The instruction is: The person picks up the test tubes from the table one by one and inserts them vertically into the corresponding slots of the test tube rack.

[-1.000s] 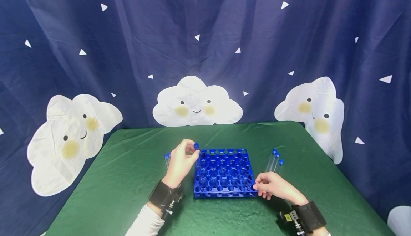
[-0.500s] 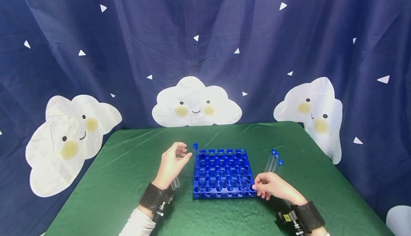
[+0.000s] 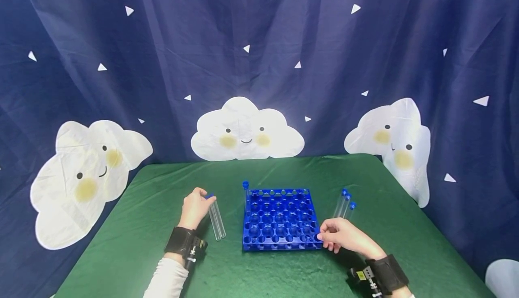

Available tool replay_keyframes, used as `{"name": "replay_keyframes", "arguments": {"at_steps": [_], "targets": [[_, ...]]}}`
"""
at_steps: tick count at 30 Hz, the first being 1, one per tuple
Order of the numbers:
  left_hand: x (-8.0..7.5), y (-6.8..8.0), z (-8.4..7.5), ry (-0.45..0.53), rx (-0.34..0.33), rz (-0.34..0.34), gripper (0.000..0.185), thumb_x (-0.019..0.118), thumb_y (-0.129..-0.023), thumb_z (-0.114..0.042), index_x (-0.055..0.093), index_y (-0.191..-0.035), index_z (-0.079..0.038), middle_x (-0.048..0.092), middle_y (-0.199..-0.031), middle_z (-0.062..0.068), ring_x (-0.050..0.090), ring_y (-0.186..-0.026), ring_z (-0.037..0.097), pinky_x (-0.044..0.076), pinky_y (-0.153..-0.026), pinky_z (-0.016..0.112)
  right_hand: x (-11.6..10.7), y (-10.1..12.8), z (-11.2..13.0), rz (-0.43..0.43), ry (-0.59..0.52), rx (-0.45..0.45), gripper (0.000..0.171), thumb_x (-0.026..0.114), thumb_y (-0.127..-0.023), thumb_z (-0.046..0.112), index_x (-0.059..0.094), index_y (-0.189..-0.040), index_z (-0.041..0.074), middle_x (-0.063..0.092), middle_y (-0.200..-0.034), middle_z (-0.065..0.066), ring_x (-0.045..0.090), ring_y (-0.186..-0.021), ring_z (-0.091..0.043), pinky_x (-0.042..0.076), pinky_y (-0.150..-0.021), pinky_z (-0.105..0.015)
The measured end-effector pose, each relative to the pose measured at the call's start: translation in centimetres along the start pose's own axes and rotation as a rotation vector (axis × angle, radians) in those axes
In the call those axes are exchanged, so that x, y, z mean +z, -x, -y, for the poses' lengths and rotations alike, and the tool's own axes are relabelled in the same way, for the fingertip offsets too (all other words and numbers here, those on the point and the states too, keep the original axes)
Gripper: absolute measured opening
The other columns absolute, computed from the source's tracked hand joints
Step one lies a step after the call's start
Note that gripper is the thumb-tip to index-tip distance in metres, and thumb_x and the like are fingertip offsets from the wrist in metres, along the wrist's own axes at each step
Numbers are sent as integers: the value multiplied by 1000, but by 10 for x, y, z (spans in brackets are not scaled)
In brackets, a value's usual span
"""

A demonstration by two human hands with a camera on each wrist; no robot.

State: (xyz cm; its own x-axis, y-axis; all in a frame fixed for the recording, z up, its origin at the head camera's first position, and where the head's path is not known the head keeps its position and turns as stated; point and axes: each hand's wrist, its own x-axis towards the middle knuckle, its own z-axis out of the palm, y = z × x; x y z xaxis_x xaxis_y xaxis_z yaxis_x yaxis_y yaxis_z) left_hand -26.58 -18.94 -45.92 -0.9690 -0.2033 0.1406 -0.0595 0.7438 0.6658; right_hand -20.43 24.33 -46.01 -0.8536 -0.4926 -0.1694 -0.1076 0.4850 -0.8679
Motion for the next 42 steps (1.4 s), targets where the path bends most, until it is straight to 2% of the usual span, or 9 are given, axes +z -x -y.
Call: {"name": "replay_keyframes", "arguments": {"at_steps": [3,6,9,12,16,23,32,37,42], "targets": [[-1,-5,6,-52,-80,48,39,68,-88,-27,59,-107,6,69,-98,25,66,-86,39,55,-76,50,-1,0,-1,-1,2,-2,22,63,-95,21,61,-91,-1,66,-75,-18,60,-60,-14,57,-51,-35],[2,-11,9,-55,-140,94,32,67,-87,-25,62,-96,5,70,-77,18,68,-67,28,57,-64,40,-1,0,-2,-1,3,-4,22,63,-95,21,61,-91,-1,66,-75,-18,60,-59,-15,57,-51,-34],[5,-17,11,-24,-181,123,25,66,-86,-20,63,-86,5,64,-54,9,62,-45,15,54,-48,29,-1,0,-2,-1,0,-5,22,63,-95,20,61,-91,-1,66,-75,-18,60,-59,-15,57,-51,-34],[9,-21,14,-8,-214,139,23,63,-85,-16,62,-88,7,64,-54,10,61,-41,13,54,-43,26,-1,0,-1,-3,-2,-4,22,63,-95,20,61,-91,-1,66,-75,-18,60,-60,-14,57,-51,-34],[14,-25,17,4,-247,162,25,61,-83,-14,59,-96,8,65,-62,16,62,-41,14,55,-42,27,0,0,-1,-3,1,-3,22,63,-95,21,61,-91,-1,67,-75,-19,60,-59,-14,57,-51,-34],[18,-30,16,17,-248,186,25,59,-82,-14,59,-93,9,65,-58,16,62,-40,15,55,-41,28,0,0,-1,-4,-11,0,22,63,-94,21,61,-91,-1,66,-76,-20,60,-60,-15,57,-52,-35],[17,-28,21,86,-274,146,30,62,-82,-19,61,-93,9,66,-58,15,63,-42,15,56,-44,28,0,-1,-1,4,-31,4,24,64,-94,21,60,-92,-2,67,-77,-19,62,-62,-16,59,-54,-36],[15,-27,23,137,-231,83,28,65,-82,-24,67,-84,4,64,-53,8,61,-40,11,56,-44,26,0,-1,0,5,-41,6,25,64,-94,22,60,-93,-3,67,-78,-21,63,-63,-17,60,-55,-37],[5,-19,14,247,-158,18,22,64,-82,-18,60,-88,3,69,-71,14,67,-50,13,59,-50,26,0,0,0,9,-46,10,24,64,-94,21,60,-93,-3,67,-79,-21,63,-63,-17,60,-55,-37]]}}
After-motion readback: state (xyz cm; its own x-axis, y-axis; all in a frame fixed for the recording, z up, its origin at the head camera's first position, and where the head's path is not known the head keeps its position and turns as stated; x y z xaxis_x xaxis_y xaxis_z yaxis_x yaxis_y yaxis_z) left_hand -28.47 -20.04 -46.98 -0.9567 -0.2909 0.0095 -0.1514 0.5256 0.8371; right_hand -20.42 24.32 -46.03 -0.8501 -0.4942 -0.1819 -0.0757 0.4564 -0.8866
